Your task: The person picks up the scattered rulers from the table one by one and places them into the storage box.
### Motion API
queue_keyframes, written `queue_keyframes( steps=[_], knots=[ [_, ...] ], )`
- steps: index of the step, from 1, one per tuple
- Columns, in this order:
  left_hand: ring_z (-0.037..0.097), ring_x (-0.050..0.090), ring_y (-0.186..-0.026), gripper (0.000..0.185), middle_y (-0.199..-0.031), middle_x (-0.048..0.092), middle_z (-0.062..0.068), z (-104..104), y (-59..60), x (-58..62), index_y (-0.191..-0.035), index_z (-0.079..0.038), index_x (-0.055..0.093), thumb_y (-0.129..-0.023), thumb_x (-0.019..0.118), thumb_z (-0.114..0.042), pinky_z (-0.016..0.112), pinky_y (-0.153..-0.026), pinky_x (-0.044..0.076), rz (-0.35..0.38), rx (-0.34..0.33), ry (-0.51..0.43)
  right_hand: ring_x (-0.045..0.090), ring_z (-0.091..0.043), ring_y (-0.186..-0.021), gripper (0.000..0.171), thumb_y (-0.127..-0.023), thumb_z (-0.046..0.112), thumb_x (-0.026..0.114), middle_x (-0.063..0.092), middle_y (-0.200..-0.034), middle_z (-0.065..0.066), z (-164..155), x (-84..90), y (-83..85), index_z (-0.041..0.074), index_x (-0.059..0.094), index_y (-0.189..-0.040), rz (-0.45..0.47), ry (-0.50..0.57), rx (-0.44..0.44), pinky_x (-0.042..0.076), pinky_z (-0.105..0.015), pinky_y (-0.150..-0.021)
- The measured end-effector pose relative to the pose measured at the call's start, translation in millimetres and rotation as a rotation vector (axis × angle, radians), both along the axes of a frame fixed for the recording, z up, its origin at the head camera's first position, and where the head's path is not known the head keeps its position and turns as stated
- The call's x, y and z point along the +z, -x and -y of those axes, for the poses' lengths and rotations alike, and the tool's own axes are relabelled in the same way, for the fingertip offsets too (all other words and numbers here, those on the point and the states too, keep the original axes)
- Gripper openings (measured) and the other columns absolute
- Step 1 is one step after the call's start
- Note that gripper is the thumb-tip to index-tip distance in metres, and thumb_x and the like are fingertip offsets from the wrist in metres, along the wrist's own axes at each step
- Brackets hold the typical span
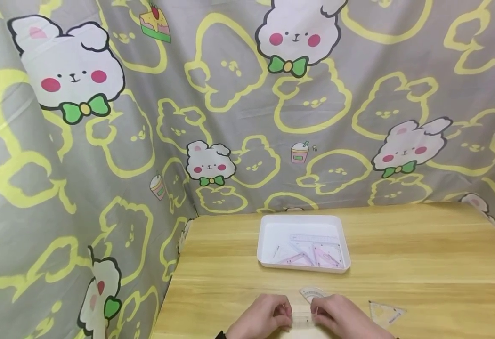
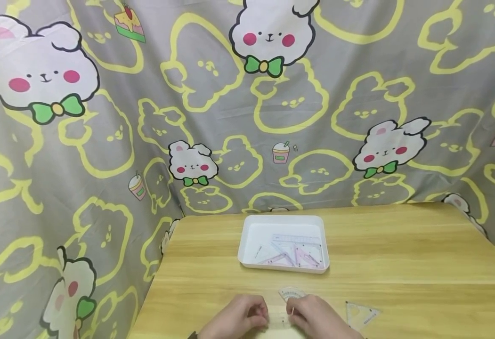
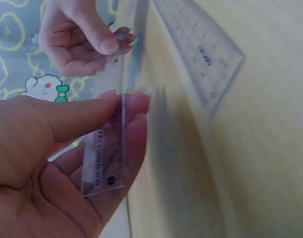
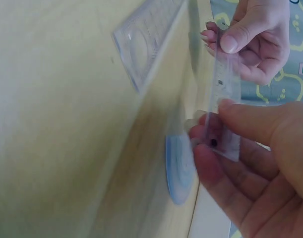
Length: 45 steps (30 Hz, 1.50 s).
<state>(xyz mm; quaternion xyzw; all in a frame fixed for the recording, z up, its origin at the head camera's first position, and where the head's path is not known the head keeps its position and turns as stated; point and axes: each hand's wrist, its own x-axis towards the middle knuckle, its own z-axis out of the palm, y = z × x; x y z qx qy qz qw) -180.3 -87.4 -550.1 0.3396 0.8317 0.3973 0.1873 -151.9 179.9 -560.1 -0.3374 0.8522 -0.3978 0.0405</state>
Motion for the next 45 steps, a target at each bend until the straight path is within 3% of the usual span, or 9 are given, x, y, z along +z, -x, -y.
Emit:
queue_keyframes(
  steps=[4,11,14,17,20,24,32,40,45],
  knots=[
    [-0.006,0.066,-0.073,0.004,-0.082,0.076,-0.006,-5,6.5,1.4,-0.101,-0.006,0.069,-0.098,0.071,-0.005,0.015,-0.071,0.053,0.086,0.027,-0.100,0.056,0.006,-0.076,0.010,-0.094,0.015,0.077,0.065,-0.089,0.017,-8,0.4,3.2,0.018,0.070,-0.101,-0.111,-0.004,-0.064,0.050,-0.022,-0.062],
    [0.003,0.070,-0.071,0.010,-0.083,0.077,0.011,-16,28.6,9.9,-0.108,0.001,0.068,-0.098,0.068,0.000,0.018,-0.065,0.055,0.090,0.035,-0.195,0.070,-0.012,-0.088,0.039,-0.074,0.015,0.090,0.073,-0.107,0.001,-10,5.2,15.1,0.014,0.074,-0.110,-0.575,-0.078,-0.239,0.059,-0.030,-0.071],
    [0.008,0.072,-0.071,0.012,-0.086,0.077,0.014,-19,38.4,17.4,-0.109,0.000,0.069,-0.097,0.070,0.000,0.021,-0.064,0.057,0.123,0.061,-0.216,0.070,-0.014,-0.089,0.042,-0.073,0.015,0.089,0.073,-0.106,0.001,-10,10.2,23.8,0.012,0.076,-0.113,-0.671,-0.066,-0.260,0.060,-0.030,-0.075],
    [0.012,0.074,-0.072,0.011,-0.088,0.078,0.015,-23,49.1,21.8,-0.107,0.000,0.070,-0.096,0.072,0.000,0.025,-0.064,0.059,0.137,0.089,-0.239,0.066,-0.008,-0.086,0.041,-0.074,0.013,0.087,0.071,-0.101,0.006,-14,13.8,33.1,0.012,0.076,-0.113,-0.702,-0.051,-0.257,0.056,-0.024,-0.074],
    [0.022,0.077,-0.074,0.008,-0.089,0.078,0.018,-28,59.6,21.5,-0.102,0.000,0.070,-0.095,0.073,0.001,0.028,-0.065,0.061,0.136,0.102,-0.264,0.064,-0.004,-0.083,0.036,-0.077,0.007,0.086,0.069,-0.096,0.008,-19,16.3,42.2,0.012,0.077,-0.111,-0.658,-0.029,-0.236,0.055,-0.020,-0.072],
    [0.031,0.077,-0.077,0.004,-0.089,0.077,0.020,-36,74.8,20.3,-0.098,-0.002,0.069,-0.096,0.071,0.000,0.027,-0.067,0.061,0.130,0.095,-0.262,0.067,-0.005,-0.083,0.032,-0.080,-0.004,0.081,0.074,-0.094,0.004,-28,18.3,55.6,0.011,0.078,-0.108,-0.532,0.025,-0.207,0.057,-0.024,-0.071],
    [0.003,0.066,-0.074,0.004,-0.083,0.073,-0.005,-51,113.7,22.7,-0.101,-0.006,0.073,-0.098,0.071,-0.006,0.020,-0.069,0.053,0.009,0.150,-0.175,0.066,-0.005,-0.083,0.021,-0.092,-0.004,0.072,0.076,-0.095,-0.006,-47,22.5,92.0,0.004,0.078,-0.110,-0.277,0.075,-0.224,0.057,-0.027,-0.072],
    [0.003,0.065,-0.073,0.002,-0.084,0.074,0.001,-62,157.0,18.7,-0.096,-0.006,0.074,-0.096,0.075,-0.007,0.020,-0.069,0.053,-0.072,0.209,-0.206,0.069,-0.011,-0.081,0.017,-0.092,-0.004,0.072,0.076,-0.091,-0.008,-62,23.5,132.2,-0.002,0.078,-0.108,-0.271,0.027,-0.235,0.058,-0.029,-0.072],
    [0.006,0.066,-0.073,0.005,-0.084,0.075,0.001,-66,174.7,23.2,-0.098,-0.004,0.074,-0.096,0.075,-0.009,0.020,-0.068,0.052,-0.089,0.216,-0.176,0.071,-0.015,-0.088,0.017,-0.095,-0.002,0.071,0.077,-0.098,-0.008,-66,28.3,150.2,-0.001,0.078,-0.110,-0.219,-0.033,-0.264,0.059,-0.032,-0.076]
  ],
)
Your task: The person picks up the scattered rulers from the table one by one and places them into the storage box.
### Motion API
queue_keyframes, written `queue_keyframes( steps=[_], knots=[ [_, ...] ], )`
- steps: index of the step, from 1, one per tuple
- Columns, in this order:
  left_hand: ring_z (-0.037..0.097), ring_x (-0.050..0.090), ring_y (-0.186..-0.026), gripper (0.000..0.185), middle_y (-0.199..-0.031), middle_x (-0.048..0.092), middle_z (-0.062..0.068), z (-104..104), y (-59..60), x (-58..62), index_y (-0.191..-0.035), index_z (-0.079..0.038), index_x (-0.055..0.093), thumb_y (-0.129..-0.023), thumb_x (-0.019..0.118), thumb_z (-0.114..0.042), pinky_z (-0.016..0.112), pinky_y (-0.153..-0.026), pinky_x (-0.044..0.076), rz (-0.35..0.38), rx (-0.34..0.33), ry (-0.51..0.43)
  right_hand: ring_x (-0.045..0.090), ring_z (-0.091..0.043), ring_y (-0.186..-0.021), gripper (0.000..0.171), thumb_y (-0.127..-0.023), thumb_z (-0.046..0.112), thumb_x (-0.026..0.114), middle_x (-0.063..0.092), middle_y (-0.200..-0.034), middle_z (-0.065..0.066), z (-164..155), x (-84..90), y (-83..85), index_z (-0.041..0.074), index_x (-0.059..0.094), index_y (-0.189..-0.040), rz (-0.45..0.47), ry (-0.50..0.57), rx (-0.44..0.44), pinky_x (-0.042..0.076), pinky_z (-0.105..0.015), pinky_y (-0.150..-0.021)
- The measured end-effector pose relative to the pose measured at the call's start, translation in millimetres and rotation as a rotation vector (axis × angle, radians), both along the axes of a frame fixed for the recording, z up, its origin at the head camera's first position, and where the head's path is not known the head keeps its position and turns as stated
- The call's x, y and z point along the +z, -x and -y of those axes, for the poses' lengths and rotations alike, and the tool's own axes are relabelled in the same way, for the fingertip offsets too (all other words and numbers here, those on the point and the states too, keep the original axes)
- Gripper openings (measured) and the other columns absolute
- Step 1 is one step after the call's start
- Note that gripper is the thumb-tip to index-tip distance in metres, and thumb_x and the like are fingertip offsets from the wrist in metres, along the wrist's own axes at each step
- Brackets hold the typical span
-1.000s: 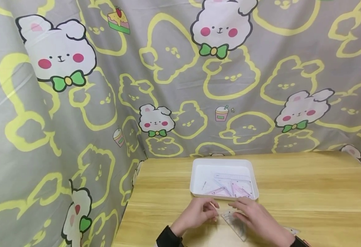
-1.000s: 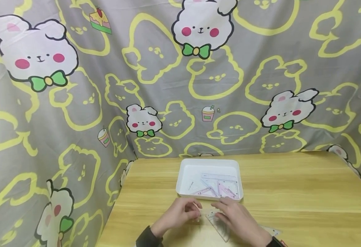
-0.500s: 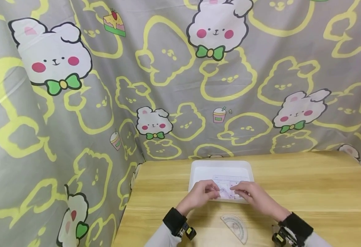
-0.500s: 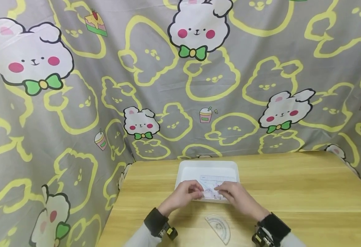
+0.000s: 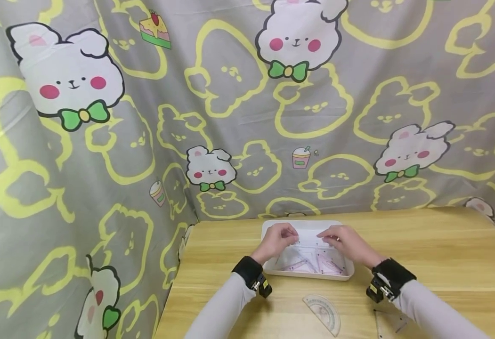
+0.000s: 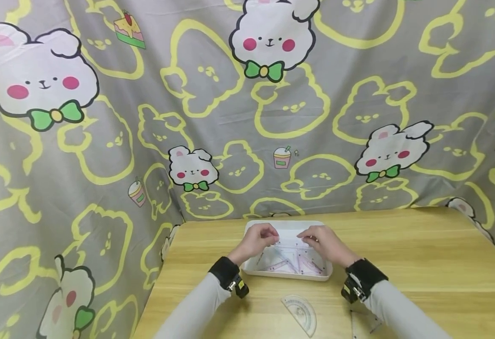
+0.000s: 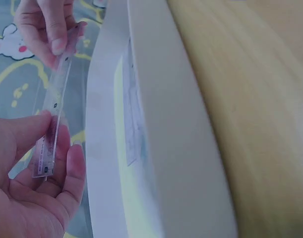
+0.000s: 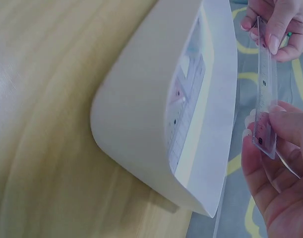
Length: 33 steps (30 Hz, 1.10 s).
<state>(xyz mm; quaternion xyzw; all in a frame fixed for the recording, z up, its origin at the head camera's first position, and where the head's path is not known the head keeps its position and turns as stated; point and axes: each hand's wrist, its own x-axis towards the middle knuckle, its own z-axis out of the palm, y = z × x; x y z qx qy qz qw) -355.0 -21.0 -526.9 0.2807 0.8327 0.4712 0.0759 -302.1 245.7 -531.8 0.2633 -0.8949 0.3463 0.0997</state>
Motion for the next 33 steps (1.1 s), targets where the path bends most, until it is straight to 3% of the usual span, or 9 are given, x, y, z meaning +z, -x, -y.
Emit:
queue_keyframes(
  steps=[9,14,19,25,28,33],
  knots=[
    [0.023,0.074,-0.080,0.005,-0.086,0.075,0.004,-13,23.1,2.0,-0.100,-0.004,0.075,-0.098,0.071,-0.007,0.020,-0.068,0.055,-0.019,-0.007,0.069,0.074,-0.026,-0.095,0.017,-0.096,-0.001,0.069,0.079,-0.106,-0.010,-10,-0.2,25.9,0.001,0.079,-0.109,0.036,-0.083,-0.036,0.060,-0.042,-0.081],
    [0.013,0.070,-0.080,0.006,-0.089,0.073,0.002,-21,38.3,-2.3,-0.098,-0.006,0.076,-0.099,0.071,-0.010,0.021,-0.070,0.053,-0.029,0.017,0.160,0.074,-0.028,-0.093,0.013,-0.096,0.000,0.070,0.079,-0.100,-0.009,-11,-1.0,36.2,0.001,0.079,-0.105,0.017,-0.152,-0.031,0.060,-0.047,-0.083],
    [0.011,0.067,-0.085,0.007,-0.092,0.075,0.002,-27,48.5,-7.5,-0.098,-0.009,0.077,-0.099,0.073,-0.014,0.024,-0.077,0.052,-0.069,0.047,0.264,0.073,-0.023,-0.084,0.008,-0.093,0.001,0.073,0.078,-0.091,-0.003,-11,-5.9,46.3,0.006,0.079,-0.095,-0.094,-0.247,-0.009,0.059,-0.044,-0.079],
    [0.014,0.071,-0.090,0.009,-0.095,0.078,0.002,-35,56.8,-15.4,-0.097,-0.010,0.079,-0.097,0.075,-0.018,0.024,-0.083,0.052,-0.129,0.059,0.338,0.052,-0.006,-0.062,0.020,-0.091,0.000,0.074,0.064,-0.070,0.009,-14,-11.4,56.9,0.013,0.070,-0.076,-0.172,-0.370,0.002,0.049,-0.030,-0.061],
    [0.015,0.070,-0.089,0.008,-0.094,0.078,0.001,-38,58.2,-18.3,-0.096,-0.010,0.080,-0.097,0.076,-0.018,0.025,-0.083,0.052,-0.138,0.058,0.358,0.043,-0.006,-0.060,0.027,-0.091,0.002,0.075,0.053,-0.065,0.011,-14,-15.4,59.5,0.014,0.063,-0.070,-0.173,-0.419,0.001,0.042,-0.027,-0.057],
    [0.013,0.068,-0.086,0.008,-0.093,0.077,0.002,-40,59.4,-26.5,-0.095,-0.008,0.078,-0.096,0.077,-0.016,0.023,-0.081,0.052,-0.142,0.048,0.357,0.041,-0.008,-0.058,0.029,-0.088,0.000,0.076,0.052,-0.062,0.010,-13,-25.1,60.8,0.015,0.061,-0.068,-0.198,-0.495,-0.043,0.041,-0.029,-0.056]
  ],
)
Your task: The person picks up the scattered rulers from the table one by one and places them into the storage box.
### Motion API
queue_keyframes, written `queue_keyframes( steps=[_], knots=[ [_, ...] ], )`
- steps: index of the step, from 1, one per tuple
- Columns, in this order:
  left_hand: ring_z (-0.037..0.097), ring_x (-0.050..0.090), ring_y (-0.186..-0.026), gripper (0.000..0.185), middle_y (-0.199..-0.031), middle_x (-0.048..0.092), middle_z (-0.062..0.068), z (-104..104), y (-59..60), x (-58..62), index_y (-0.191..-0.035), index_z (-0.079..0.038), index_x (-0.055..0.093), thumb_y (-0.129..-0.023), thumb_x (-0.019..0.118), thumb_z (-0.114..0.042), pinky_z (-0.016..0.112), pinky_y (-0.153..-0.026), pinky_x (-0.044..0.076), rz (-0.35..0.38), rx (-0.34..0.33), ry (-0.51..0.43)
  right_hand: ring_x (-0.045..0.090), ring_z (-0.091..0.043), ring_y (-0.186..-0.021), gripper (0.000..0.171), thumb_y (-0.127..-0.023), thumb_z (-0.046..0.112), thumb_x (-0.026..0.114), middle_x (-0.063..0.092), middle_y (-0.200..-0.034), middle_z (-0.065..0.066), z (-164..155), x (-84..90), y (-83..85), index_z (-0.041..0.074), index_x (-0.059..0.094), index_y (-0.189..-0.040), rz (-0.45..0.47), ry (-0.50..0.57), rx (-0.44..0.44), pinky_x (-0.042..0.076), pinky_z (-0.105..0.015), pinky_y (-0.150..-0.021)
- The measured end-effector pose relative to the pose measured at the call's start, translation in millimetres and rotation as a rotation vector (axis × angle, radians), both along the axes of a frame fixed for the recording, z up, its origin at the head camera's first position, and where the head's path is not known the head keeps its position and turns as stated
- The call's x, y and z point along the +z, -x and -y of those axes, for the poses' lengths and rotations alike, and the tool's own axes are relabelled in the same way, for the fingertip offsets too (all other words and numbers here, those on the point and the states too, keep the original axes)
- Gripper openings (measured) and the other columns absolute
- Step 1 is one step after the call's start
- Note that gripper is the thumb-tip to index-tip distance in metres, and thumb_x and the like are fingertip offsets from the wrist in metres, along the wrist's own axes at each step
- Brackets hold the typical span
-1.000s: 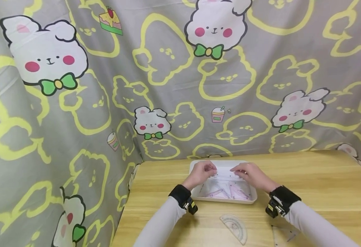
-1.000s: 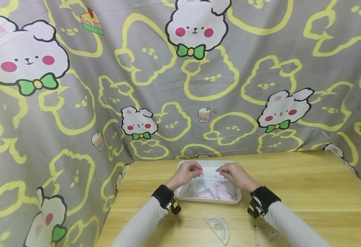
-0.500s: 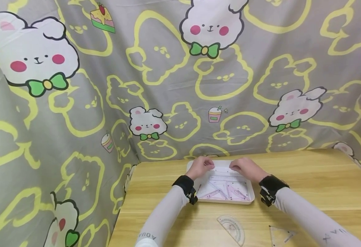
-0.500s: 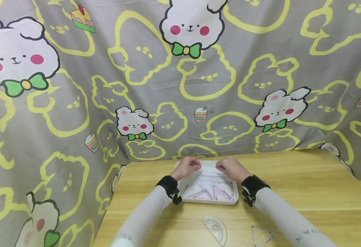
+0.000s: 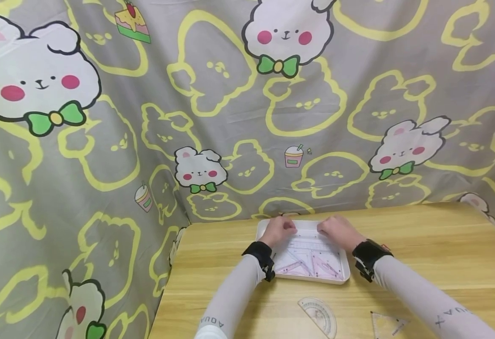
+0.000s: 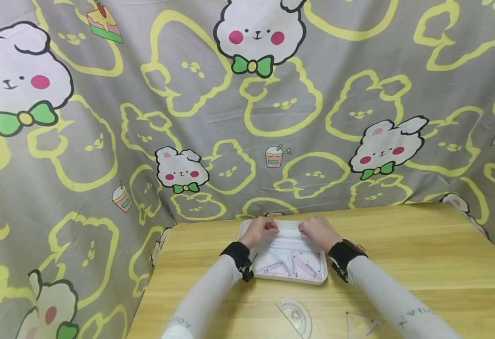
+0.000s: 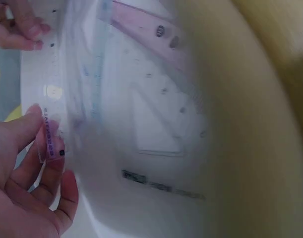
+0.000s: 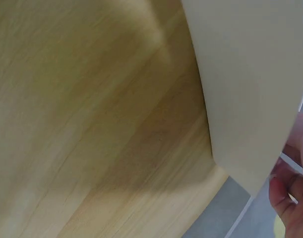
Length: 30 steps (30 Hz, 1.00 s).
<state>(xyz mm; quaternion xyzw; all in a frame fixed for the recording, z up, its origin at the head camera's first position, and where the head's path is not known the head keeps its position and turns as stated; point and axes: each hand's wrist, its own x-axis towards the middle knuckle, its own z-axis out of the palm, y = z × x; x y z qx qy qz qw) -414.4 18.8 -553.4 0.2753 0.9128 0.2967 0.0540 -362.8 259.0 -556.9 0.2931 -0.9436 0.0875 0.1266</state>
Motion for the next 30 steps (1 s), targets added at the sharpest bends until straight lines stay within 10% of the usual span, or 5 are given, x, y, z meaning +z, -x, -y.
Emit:
queue_keyframes(
  steps=[12,30],
  knots=[
    [0.010,0.064,-0.082,0.006,-0.088,0.074,0.001,-3,-0.3,-15.2,-0.090,-0.009,0.074,-0.093,0.075,-0.004,0.020,-0.078,0.050,-0.117,-0.022,-0.068,0.056,-0.014,-0.056,0.021,-0.086,0.002,0.080,0.065,-0.066,0.001,-4,5.2,-8.7,0.013,0.068,-0.072,-0.089,-0.029,-0.014,0.047,-0.036,-0.057],
    [0.015,0.065,-0.093,0.007,-0.099,0.076,0.003,-2,-12.8,-15.4,-0.099,-0.007,0.078,-0.093,0.074,-0.006,0.026,-0.088,0.050,-0.106,-0.037,-0.051,0.062,-0.023,-0.068,0.012,-0.083,0.002,0.082,0.071,-0.080,-0.007,3,-2.3,-26.6,0.008,0.072,-0.084,-0.074,0.008,-0.070,0.049,-0.042,-0.065]
  ],
)
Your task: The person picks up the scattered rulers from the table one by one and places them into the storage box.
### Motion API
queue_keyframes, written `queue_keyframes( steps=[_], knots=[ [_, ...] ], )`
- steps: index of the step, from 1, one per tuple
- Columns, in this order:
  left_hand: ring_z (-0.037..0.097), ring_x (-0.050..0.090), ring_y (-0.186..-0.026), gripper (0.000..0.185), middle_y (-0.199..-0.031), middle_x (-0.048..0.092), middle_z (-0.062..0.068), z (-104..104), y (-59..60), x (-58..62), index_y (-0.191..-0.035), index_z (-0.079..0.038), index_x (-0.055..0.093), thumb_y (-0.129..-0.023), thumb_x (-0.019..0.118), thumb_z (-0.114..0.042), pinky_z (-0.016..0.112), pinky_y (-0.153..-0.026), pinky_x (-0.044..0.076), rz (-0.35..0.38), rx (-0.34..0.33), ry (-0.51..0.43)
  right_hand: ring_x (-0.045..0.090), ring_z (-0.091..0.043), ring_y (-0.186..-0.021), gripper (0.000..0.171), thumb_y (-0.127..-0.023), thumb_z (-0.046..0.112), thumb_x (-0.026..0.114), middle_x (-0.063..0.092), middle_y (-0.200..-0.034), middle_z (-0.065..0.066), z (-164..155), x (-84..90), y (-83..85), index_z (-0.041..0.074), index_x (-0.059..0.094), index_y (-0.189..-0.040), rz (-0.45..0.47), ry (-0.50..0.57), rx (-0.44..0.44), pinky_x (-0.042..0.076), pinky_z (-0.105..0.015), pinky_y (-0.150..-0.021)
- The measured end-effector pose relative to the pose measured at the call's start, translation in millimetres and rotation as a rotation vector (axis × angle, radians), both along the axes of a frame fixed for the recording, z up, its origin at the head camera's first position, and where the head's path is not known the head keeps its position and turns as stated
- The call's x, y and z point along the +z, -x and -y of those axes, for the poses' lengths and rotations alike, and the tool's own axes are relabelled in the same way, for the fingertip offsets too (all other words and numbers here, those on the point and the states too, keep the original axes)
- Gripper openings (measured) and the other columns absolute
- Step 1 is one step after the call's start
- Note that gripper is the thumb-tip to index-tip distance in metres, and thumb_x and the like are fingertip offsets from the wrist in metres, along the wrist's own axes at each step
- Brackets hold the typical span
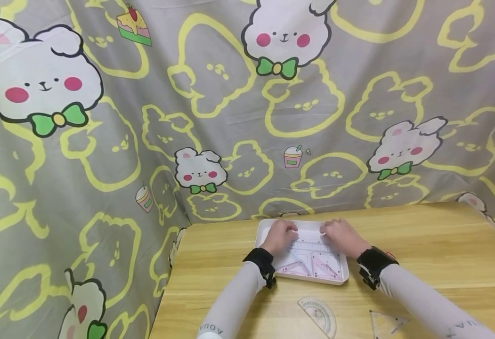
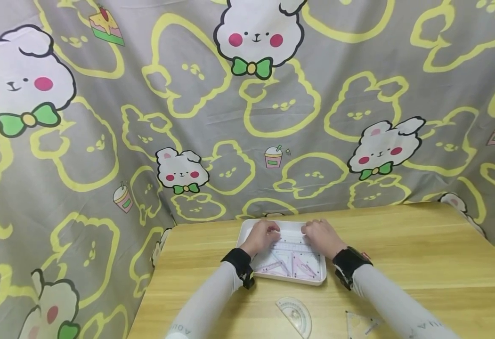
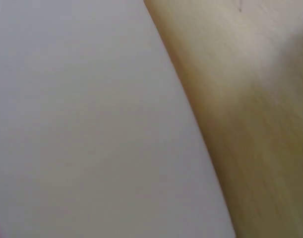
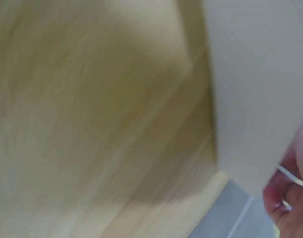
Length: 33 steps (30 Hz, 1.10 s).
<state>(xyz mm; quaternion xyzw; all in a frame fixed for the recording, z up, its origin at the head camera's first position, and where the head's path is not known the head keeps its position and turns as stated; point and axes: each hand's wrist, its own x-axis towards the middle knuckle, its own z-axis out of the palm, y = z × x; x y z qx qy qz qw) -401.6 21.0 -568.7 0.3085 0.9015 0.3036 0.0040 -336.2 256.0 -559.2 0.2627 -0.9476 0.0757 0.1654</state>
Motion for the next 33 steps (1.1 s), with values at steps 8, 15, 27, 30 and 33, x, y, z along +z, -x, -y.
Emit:
queue_keyframes(
  steps=[8,15,27,30,33],
  knots=[
    [0.017,0.066,-0.100,0.013,-0.104,0.075,0.001,7,-12.7,15.5,-0.106,-0.010,0.076,-0.096,0.077,-0.018,0.025,-0.090,0.051,-0.053,-0.017,0.029,0.069,-0.026,-0.077,0.013,-0.083,0.004,0.084,0.072,-0.086,-0.007,25,14.3,-37.5,0.006,0.076,-0.094,-0.075,0.129,0.028,0.056,-0.045,-0.071],
    [0.022,0.068,-0.102,0.035,-0.114,0.071,0.010,27,-62.4,39.8,-0.121,-0.008,0.072,-0.096,0.078,-0.032,0.025,-0.085,0.053,-0.005,-0.037,0.077,0.064,-0.020,-0.078,0.026,-0.079,0.021,0.089,0.071,-0.089,-0.004,42,12.4,-85.4,0.008,0.076,-0.097,-0.121,0.185,0.065,0.056,-0.038,-0.068],
    [0.001,0.060,-0.094,0.046,-0.106,0.070,-0.007,61,-152.5,37.1,-0.117,-0.014,0.072,-0.086,0.085,-0.046,0.017,-0.081,0.048,0.098,-0.196,0.201,0.052,0.000,-0.086,0.051,-0.081,0.064,0.081,0.062,-0.098,0.012,61,-1.1,-171.7,0.018,0.076,-0.101,0.149,0.253,0.149,0.048,-0.029,-0.068],
    [-0.003,0.057,-0.093,0.049,-0.105,0.066,-0.010,68,-170.7,30.9,-0.119,-0.016,0.072,-0.086,0.085,-0.050,0.013,-0.080,0.045,0.085,-0.261,0.205,0.050,0.002,-0.084,0.053,-0.084,0.067,0.077,0.061,-0.097,0.013,61,-7.7,-179.8,0.017,0.075,-0.102,0.302,0.258,0.197,0.049,-0.028,-0.067],
    [-0.006,0.053,-0.088,0.049,-0.103,0.062,-0.014,75,-183.0,24.3,-0.119,-0.019,0.072,-0.085,0.085,-0.052,0.010,-0.076,0.042,0.082,-0.331,0.230,0.045,0.004,-0.079,0.049,-0.086,0.065,0.076,0.057,-0.092,0.016,59,-13.9,-184.4,0.018,0.074,-0.098,0.419,0.266,0.219,0.047,-0.026,-0.065]
  ],
)
